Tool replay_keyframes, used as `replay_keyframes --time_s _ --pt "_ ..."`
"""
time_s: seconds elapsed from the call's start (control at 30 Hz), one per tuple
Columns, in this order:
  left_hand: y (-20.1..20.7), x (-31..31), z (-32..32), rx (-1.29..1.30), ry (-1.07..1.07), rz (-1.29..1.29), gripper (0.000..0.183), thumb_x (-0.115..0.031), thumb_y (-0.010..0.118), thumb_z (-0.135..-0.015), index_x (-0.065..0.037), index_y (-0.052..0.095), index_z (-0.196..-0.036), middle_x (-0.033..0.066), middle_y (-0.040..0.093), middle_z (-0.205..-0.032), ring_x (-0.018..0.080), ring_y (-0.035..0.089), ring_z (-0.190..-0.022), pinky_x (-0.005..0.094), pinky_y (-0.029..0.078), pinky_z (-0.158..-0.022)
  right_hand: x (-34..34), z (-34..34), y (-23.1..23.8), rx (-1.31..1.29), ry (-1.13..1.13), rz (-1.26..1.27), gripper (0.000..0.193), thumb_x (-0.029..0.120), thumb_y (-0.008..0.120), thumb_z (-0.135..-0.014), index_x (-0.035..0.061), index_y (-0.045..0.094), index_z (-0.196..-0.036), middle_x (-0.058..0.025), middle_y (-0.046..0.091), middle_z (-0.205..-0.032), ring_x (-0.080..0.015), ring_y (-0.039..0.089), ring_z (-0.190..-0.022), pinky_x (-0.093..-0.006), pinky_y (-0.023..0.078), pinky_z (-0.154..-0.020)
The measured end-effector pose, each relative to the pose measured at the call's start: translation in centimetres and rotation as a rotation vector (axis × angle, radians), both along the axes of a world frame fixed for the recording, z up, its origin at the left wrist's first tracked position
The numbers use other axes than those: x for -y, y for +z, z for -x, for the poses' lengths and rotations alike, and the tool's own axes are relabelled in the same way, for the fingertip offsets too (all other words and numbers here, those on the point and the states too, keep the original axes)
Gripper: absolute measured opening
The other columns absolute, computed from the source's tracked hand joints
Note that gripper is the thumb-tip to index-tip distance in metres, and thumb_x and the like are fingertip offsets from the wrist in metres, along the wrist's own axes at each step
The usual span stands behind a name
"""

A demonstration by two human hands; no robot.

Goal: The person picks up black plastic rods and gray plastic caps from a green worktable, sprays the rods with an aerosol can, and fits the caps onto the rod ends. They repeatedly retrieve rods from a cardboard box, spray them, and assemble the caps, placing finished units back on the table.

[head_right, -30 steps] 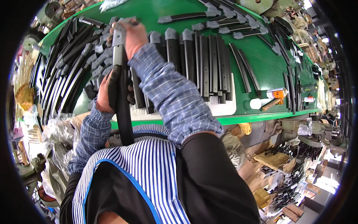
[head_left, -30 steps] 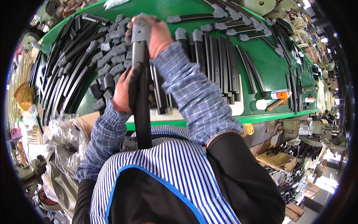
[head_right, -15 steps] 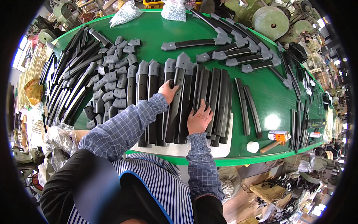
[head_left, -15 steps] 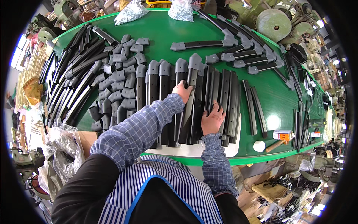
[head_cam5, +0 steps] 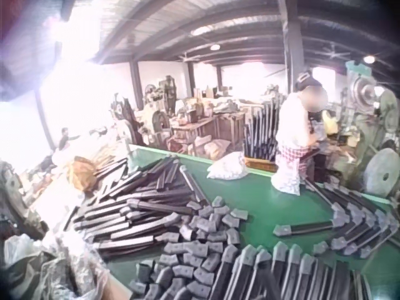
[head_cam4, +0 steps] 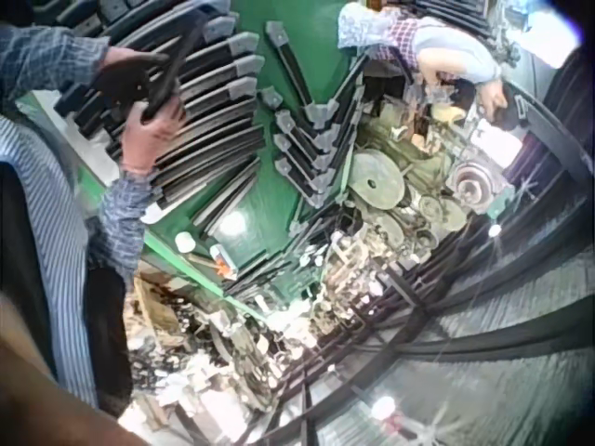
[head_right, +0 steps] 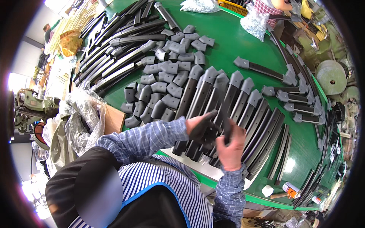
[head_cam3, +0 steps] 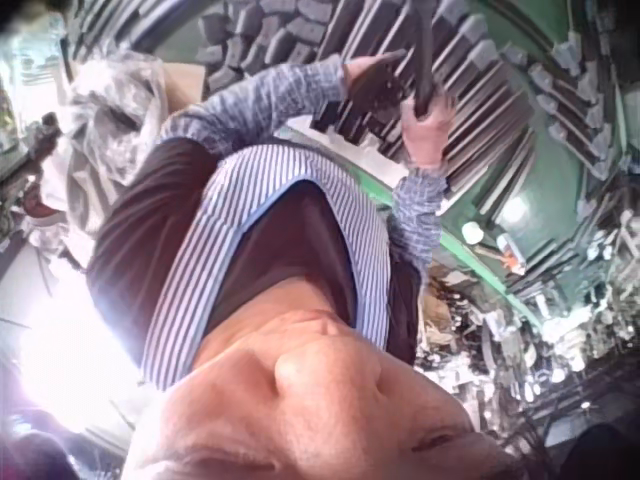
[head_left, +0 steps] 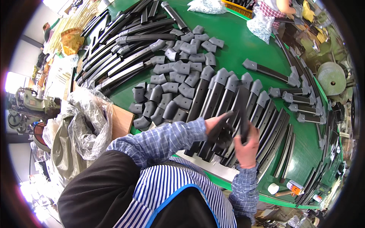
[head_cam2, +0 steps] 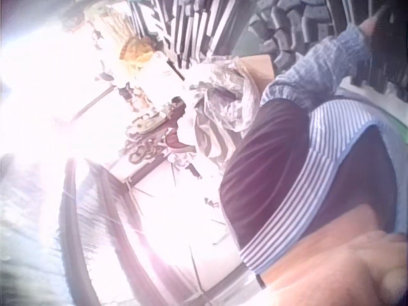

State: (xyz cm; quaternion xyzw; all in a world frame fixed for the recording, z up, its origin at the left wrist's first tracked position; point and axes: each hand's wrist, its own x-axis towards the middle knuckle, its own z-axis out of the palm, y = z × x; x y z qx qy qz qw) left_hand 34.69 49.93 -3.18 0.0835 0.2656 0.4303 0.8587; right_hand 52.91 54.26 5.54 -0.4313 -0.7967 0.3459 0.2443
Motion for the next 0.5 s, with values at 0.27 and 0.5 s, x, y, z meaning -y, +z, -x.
replay_keyframes --time_s 0.27,0.5 --pt "2.8 10.7 19.4 -0.204 0.365 0.045 0.036 -0.027 0.061 -0.097 -0.004 0.059 -0.125 0.0128 0.065 -0.115 0.0199 0.067 -0.095 0.0337 0.056 -0.083 -2.7 18.8 1.8 -0.324 0.38 0.026 0.044 0.028 0.079 -0.081 0.0049 0.063 -0.114 -0.0111 0.061 -0.118 -0.0306 0.052 -0.116 -0.0417 0.041 -0.101" --pt "1.6 13.9 27.8 0.376 0.879 -0.109 0.045 -0.049 0.06 -0.095 -0.022 0.052 -0.131 0.0099 0.062 -0.107 0.025 0.063 -0.09 0.0434 0.054 -0.082 -6.2 35.8 -10.7 0.739 0.64 -0.358 0.083 0.031 0.076 -0.08 0.0177 0.032 -0.149 -0.02 0.054 -0.132 -0.0401 0.052 -0.121 -0.0448 0.043 -0.103"
